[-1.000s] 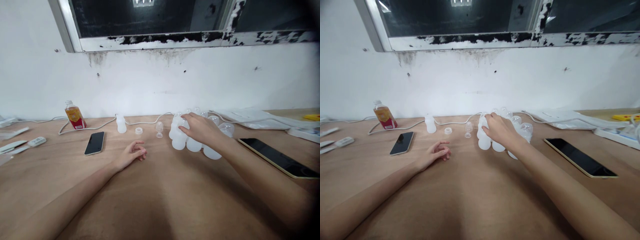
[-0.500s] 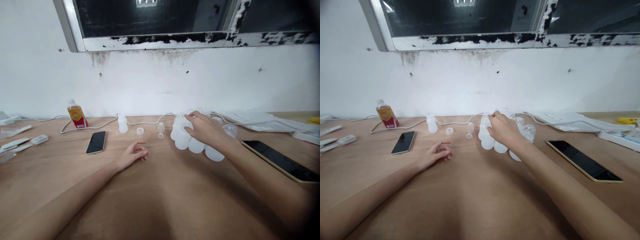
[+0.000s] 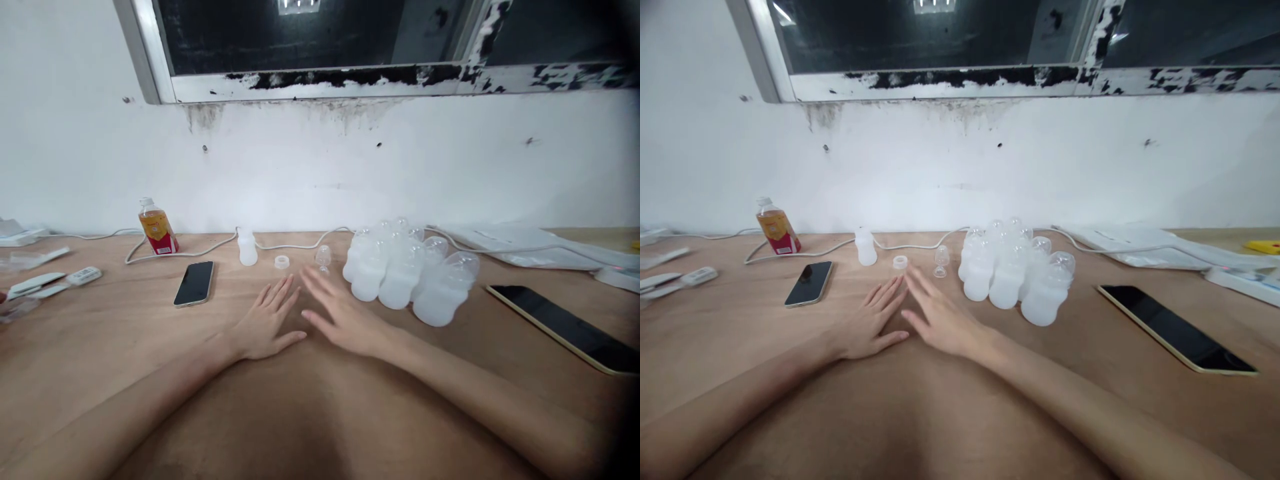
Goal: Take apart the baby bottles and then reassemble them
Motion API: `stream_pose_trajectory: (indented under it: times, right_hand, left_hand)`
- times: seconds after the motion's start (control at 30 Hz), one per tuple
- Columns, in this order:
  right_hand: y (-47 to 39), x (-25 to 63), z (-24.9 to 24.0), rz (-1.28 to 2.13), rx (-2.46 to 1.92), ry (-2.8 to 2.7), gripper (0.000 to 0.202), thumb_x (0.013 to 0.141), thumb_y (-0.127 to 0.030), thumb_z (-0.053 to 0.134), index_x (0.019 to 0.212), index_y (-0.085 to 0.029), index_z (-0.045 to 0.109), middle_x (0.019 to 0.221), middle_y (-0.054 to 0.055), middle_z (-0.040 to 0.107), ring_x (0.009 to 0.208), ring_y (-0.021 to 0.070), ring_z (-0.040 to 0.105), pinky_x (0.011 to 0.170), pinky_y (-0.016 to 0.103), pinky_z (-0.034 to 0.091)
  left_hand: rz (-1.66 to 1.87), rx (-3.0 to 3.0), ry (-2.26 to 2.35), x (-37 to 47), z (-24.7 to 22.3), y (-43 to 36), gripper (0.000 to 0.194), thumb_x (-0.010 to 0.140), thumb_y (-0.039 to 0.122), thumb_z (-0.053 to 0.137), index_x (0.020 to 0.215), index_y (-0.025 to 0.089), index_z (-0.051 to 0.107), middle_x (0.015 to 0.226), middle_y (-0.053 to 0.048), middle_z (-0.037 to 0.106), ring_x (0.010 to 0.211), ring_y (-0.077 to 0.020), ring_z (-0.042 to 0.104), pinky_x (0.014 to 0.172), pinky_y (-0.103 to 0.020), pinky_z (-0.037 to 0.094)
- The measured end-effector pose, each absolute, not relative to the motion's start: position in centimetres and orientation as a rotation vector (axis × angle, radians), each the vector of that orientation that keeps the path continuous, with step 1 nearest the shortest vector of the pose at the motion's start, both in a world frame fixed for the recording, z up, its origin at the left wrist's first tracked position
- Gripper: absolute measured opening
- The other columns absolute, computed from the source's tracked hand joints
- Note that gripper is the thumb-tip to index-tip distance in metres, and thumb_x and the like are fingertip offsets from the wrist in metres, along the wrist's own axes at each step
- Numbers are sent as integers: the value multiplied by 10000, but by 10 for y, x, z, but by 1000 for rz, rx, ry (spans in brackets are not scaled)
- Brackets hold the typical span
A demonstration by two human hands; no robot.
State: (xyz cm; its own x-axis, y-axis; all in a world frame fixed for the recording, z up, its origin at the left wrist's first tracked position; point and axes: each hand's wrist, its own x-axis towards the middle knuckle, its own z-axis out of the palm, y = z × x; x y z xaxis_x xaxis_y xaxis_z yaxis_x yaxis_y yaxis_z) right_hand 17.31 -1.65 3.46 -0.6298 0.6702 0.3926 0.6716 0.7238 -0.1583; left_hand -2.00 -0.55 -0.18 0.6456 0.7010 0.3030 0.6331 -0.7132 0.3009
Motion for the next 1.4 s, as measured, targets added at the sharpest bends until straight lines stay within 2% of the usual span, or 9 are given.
stream_pose_trajectory:
  times: [0.17,0.57,0.73,0.83,0.93,1.0,1.13,1.3,1.4]
  right_hand:
    - [-19,163,-9,120,-1183,-2608,500,858,-344,207,1282,-93,294,1338,130,276,1245,230,194,1002,444,206]
    - [-17,166,-10,70,-1111,-2560,453,850,-332,253,1230,-124,387,1300,118,354,1218,217,268,982,418,247]
    - [0,165,-5,9,-1151,-2449,297,834,-258,301,970,-155,544,1004,103,551,964,191,503,844,352,389]
    - [23,162,-8,-117,-1262,-2299,292,801,-239,343,1012,-116,503,1088,153,470,1036,229,444,877,370,360]
    - [47,159,-14,-180,-1439,-2157,437,761,-231,385,1156,-44,377,1270,229,275,1203,305,232,945,440,260]
    - [59,159,-18,-143,-1527,-2122,517,747,-236,396,1210,-26,299,1318,246,180,1228,326,168,949,459,239]
    - [67,162,-22,-89,-1573,-2104,561,750,-250,398,1243,-32,245,1345,253,93,1221,335,192,937,442,255]
    - [69,165,-20,-64,-1584,-2128,387,763,-251,388,1068,-21,456,1211,254,346,1133,318,346,914,415,290]
    - [70,166,-19,-69,-1547,-2127,303,772,-239,380,966,-48,514,1139,220,411,1065,283,415,906,388,307]
  left_hand:
    - [347,2687,1103,-26,-11,1,628,787,509,332,1310,203,167,1382,-100,131,1269,-237,100,1012,-422,89]
    - [421,2661,1123,-25,-9,0,621,767,510,375,1294,217,225,1366,-105,211,1247,-258,182,997,-436,125]
    - [565,2667,1098,-31,-6,26,408,784,426,399,1132,225,464,1167,-91,472,1070,-237,429,918,-389,290]
    - [799,2642,1227,-30,-6,59,358,786,312,413,1121,196,460,1187,-95,443,1069,-222,431,913,-355,310]
    - [893,2608,1422,-23,-7,91,449,776,265,425,1211,177,356,1320,-99,298,1188,-236,300,963,-381,238]
    - [811,2549,1532,-17,-8,105,424,799,286,389,1204,162,367,1304,-115,332,1171,-252,331,952,-415,233]
    - [727,2557,1511,-10,-9,103,341,829,312,334,1107,180,480,1226,-101,446,1095,-243,430,934,-407,245]
    - [729,2615,1401,-8,-10,54,291,803,328,404,1047,220,520,1119,-63,530,1025,-209,475,903,-360,292]
    - [807,2610,1308,-9,-9,26,296,756,353,478,1003,199,533,1007,-78,555,952,-230,494,831,-375,356]
